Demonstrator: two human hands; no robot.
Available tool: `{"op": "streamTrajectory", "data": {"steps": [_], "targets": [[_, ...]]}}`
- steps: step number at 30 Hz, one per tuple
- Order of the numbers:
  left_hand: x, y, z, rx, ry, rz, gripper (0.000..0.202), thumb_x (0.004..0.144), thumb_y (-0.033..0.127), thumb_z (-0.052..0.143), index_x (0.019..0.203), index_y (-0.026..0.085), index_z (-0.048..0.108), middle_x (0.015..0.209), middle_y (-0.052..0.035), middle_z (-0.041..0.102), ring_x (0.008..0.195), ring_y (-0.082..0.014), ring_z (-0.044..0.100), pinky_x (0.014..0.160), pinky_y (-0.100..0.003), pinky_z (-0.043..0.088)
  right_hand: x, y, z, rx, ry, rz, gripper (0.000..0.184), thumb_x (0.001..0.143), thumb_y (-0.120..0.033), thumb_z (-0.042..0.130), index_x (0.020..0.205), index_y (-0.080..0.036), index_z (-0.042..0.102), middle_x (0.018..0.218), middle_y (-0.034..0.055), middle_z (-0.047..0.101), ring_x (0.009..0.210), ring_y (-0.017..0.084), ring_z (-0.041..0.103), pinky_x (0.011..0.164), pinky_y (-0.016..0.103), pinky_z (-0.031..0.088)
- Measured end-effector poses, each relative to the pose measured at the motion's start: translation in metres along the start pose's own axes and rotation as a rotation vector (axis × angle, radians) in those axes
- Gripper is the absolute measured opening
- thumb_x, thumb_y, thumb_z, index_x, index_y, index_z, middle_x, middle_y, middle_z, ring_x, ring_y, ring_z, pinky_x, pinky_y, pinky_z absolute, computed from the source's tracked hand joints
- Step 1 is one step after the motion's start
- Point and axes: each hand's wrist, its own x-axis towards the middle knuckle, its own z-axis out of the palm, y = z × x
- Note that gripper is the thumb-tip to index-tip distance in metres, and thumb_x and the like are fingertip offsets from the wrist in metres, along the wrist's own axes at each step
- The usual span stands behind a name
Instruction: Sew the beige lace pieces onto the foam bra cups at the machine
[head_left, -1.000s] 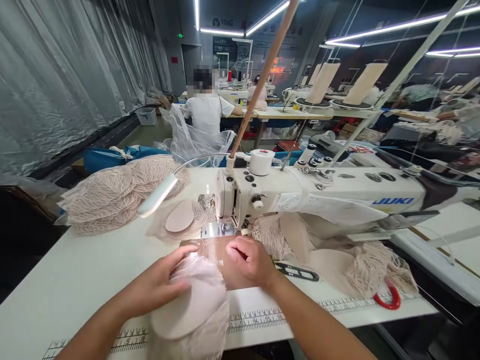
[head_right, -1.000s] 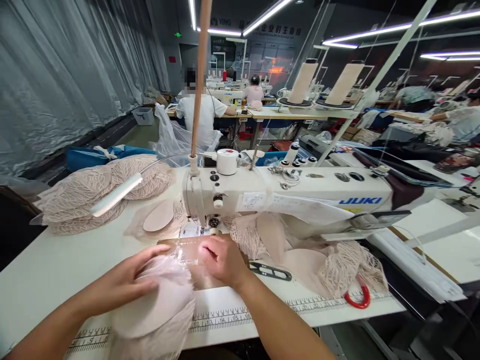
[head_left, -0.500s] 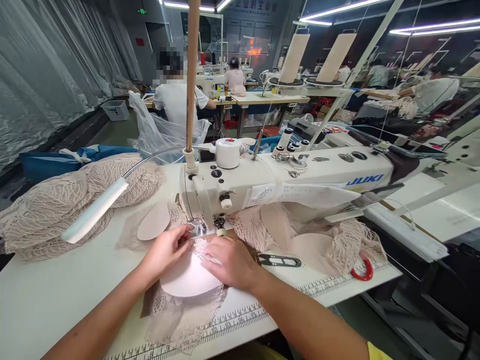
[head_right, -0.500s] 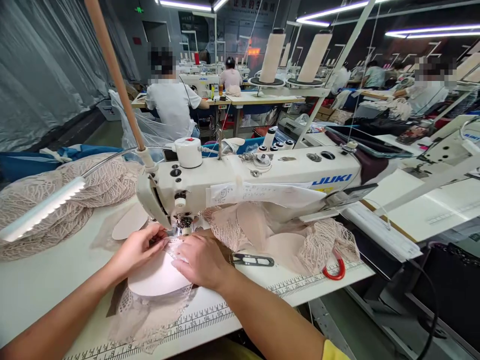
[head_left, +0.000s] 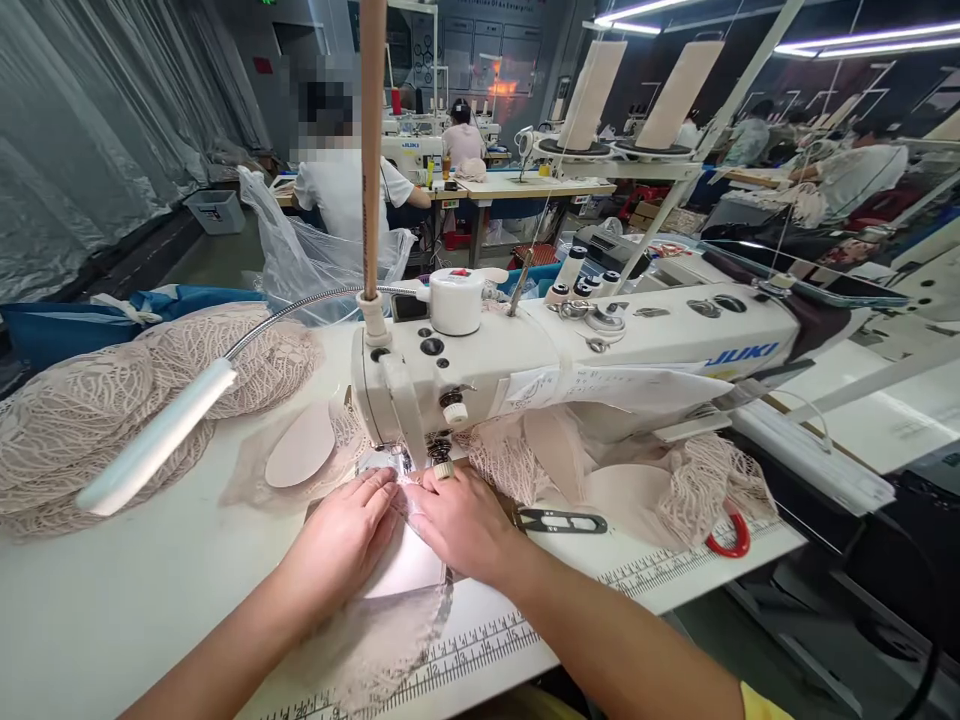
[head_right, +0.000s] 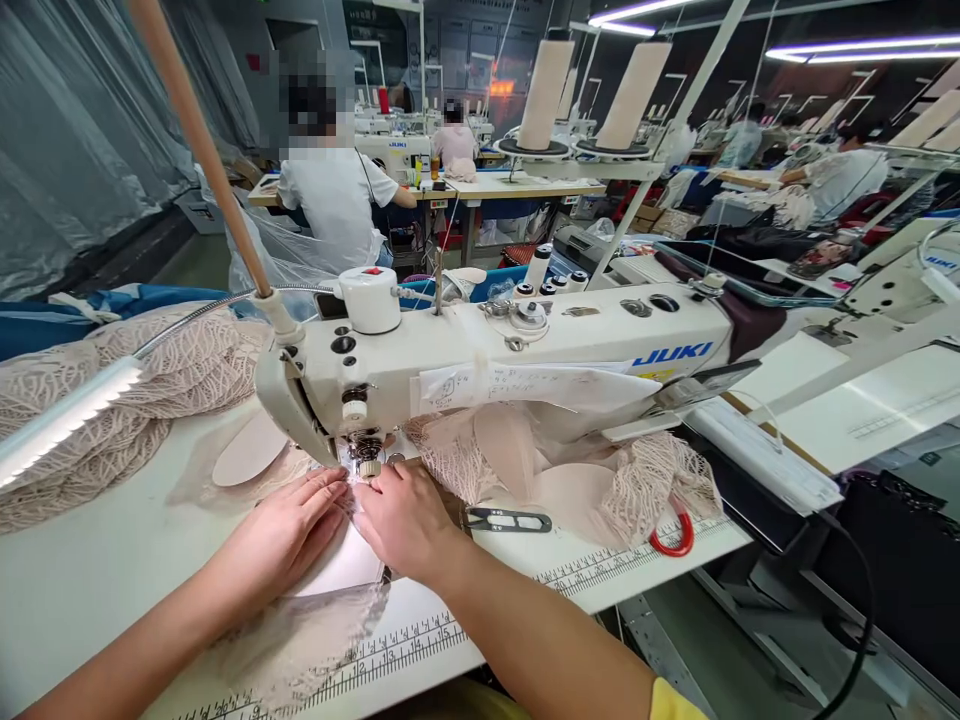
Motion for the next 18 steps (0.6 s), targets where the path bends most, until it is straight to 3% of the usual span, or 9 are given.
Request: {"op": "streamTrajectory", "data": {"steps": [4, 8, 11, 15, 18], "targets": [[-0.002, -0.011, 0.013, 0.039, -0.001, 0.018, 0.035, 0.095, 0.026, 0.038, 0.114, 0.009, 0.062, 0.122, -0.018, 0.063, 0.11, -0.0275, 0.061, 0.093, -0.042, 0.052, 0.002, 0.0, -0.002, 0.011, -0.023, 0.038, 0.016, 0.09, -0.029, 0.052, 0.098, -0.018, 0.062, 0.088, 0.0064, 0.057, 0.086, 0.021, 0.05, 0.074, 0.033, 0.039], [0.002, -0.023, 0.011, 0.06, -0.031, 0.064, 0.039, 0.094, 0.026, 0.039, 0.121, 0.006, 0.059, 0.121, -0.0199, 0.063, 0.108, -0.0288, 0.062, 0.089, -0.042, 0.054, 0.005, 0.0, -0.002, 0.009, -0.029, 0.079, 0.017, 0.09, -0.028, 0.052, 0.102, -0.02, 0.062, 0.091, 0.0069, 0.059, 0.087, 0.022, 0.051, 0.075, 0.033, 0.04], [0.007, -0.029, 0.007, 0.079, -0.059, 0.117, 0.042, 0.094, 0.029, 0.04, 0.122, 0.005, 0.06, 0.115, -0.02, 0.066, 0.103, -0.0294, 0.063, 0.084, -0.041, 0.055, 0.007, -0.001, -0.001, 0.012, -0.032, 0.092, 0.021, 0.09, -0.026, 0.052, 0.106, -0.021, 0.063, 0.097, 0.0079, 0.061, 0.089, 0.023, 0.052, 0.075, 0.034, 0.041], [0.014, -0.035, 0.005, 0.044, -0.13, 0.119, 0.04, 0.094, 0.031, 0.039, 0.117, 0.008, 0.063, 0.094, -0.0162, 0.071, 0.083, -0.0258, 0.066, 0.073, -0.037, 0.055, 0.008, -0.001, 0.004, 0.004, -0.01, 0.108, 0.021, 0.092, -0.026, 0.048, 0.102, -0.021, 0.066, 0.098, 0.0087, 0.062, 0.089, 0.023, 0.052, 0.077, 0.035, 0.041], [0.019, -0.041, 0.003, 0.004, -0.175, 0.14, 0.033, 0.093, 0.026, 0.04, 0.107, 0.012, 0.066, 0.096, -0.0145, 0.069, 0.084, -0.0246, 0.065, 0.074, -0.036, 0.053, 0.009, 0.0, 0.008, 0.0, 0.02, 0.112, 0.02, 0.091, -0.027, 0.05, 0.093, -0.02, 0.067, 0.095, 0.0085, 0.062, 0.087, 0.023, 0.052, 0.076, 0.035, 0.041]]}}
